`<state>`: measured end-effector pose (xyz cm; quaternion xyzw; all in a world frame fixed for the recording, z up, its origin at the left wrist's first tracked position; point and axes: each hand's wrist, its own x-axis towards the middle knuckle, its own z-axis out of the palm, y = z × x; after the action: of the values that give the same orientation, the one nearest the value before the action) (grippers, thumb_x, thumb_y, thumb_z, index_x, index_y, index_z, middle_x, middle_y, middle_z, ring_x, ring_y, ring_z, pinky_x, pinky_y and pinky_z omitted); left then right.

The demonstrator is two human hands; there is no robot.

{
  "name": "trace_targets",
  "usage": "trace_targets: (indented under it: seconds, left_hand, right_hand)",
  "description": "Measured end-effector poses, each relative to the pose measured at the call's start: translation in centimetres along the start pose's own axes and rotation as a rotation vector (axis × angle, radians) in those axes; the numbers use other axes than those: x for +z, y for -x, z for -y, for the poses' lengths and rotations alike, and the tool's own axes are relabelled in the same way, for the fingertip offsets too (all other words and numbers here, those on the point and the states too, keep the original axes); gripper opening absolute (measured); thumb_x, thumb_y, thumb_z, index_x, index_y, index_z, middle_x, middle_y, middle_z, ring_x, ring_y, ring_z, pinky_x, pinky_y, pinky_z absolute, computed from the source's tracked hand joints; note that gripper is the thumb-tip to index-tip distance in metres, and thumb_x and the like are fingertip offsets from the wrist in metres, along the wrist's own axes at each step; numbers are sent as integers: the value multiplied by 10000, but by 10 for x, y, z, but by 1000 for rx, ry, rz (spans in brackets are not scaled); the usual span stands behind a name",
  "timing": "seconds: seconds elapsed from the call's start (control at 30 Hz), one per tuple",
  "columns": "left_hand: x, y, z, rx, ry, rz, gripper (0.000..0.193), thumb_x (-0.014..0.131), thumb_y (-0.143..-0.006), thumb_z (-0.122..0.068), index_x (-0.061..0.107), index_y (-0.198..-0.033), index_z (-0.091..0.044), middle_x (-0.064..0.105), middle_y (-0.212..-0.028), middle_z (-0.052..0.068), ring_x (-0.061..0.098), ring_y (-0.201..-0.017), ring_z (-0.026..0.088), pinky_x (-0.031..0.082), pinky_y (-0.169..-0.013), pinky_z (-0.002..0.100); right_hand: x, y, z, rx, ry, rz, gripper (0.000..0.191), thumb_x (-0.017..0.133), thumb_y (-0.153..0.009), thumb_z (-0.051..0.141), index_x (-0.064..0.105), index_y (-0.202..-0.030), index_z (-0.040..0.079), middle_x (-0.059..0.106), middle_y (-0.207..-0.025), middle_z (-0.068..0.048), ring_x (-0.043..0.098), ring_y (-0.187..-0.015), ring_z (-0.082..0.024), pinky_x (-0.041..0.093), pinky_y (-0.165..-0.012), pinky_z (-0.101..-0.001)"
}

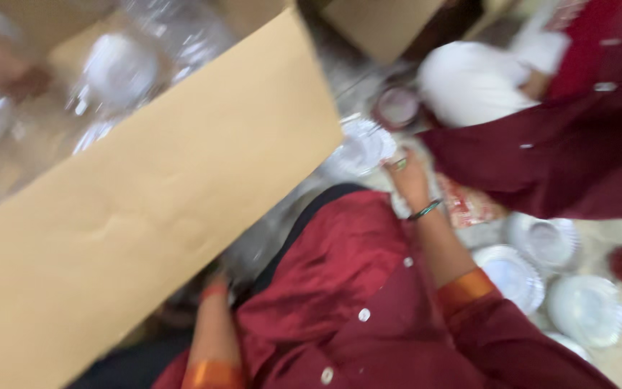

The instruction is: The person sits on the floor and uses a small blade to trim the edges of clear plastic plates. They hold each plate in one hand and scrape the rim with the blade, then place the finished plate into a cardboard box.

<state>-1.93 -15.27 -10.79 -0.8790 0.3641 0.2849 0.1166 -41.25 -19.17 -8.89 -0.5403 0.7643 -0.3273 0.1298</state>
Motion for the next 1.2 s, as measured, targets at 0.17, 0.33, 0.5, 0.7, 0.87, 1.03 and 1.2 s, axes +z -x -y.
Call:
trace_targets:
  seconds: [0.17, 0.33, 0.5, 0.7, 0.87, 1.03, 1.2]
  left_hand:
    - [-7, 1, 6, -93, 269, -2, 533, 601, -893, -250, 466, -1365, -41, 554, -1409, 260, 580, -1242, 420, 494, -1005, 495]
    - [14, -9, 26, -195, 1181, 89, 478, 570, -890, -148, 454, -1343, -49, 562, -1400, 268, 602, -1216, 432, 514, -973, 515]
    - [51, 26, 39, -67, 1736, 545, 446, 539, -888, -46, 441, -1322, -58, 570, -1392, 277, 624, -1190, 443, 534, -941, 534]
    - [39, 99, 30, 339, 1769, 711, 443, 502, -885, 77, 426, -1297, -68, 579, -1381, 286, 650, -1159, 457, 558, -903, 558]
    - [-26, 117, 14, 843, 1525, 673, 367, 596, -903, 48, 451, -1235, -10, 646, -1334, 288, 699, -1110, 361, 589, -892, 412]
    - [-52, 133, 23, 838, 1345, 673, 390, 604, -978, -137, 578, -1351, -24, 746, -1198, 205, 767, -962, 249, 609, -718, 301]
    - [-66, 136, 48, 950, 1519, 556, 392, 615, -1028, -156, 588, -1387, -2, 741, -1225, 188, 768, -1004, 238, 608, -771, 286]
  right_hand:
    - [-37, 55, 21, -98, -12, -102, 482, 735, -906, 219, 596, -1341, 65, 655, -1000, -124, 660, -923, -339, 522, -802, -415]
    - [-76, 80, 48, -17, -138, -71, 475, 732, -891, 255, 615, -1318, 81, 656, -1014, -86, 652, -774, -279, 527, -731, -373]
    - [-80, 99, 75, -99, -283, 154, 450, 739, -910, 310, 646, -1293, 94, 706, -908, -67, 694, -803, -224, 555, -747, -337]
    - [-62, 117, 110, -166, -363, 456, 395, 661, -968, 269, 620, -1315, 86, 740, -927, -85, 746, -840, -218, 572, -760, -330]
    - [-74, 115, 125, -539, -284, 240, 294, 625, -1004, 111, 669, -1292, 72, 755, -1070, -140, 750, -895, -249, 587, -775, -331]
    - [-79, 125, 135, -654, -291, 362, 282, 668, -920, 0, 661, -1194, 68, 743, -1160, -143, 725, -814, -201, 579, -747, -301]
    - [-77, 150, 156, -607, -371, 295, 361, 635, -1015, 14, 628, -1377, 20, 739, -1007, -89, 718, -837, -141, 565, -762, -281]
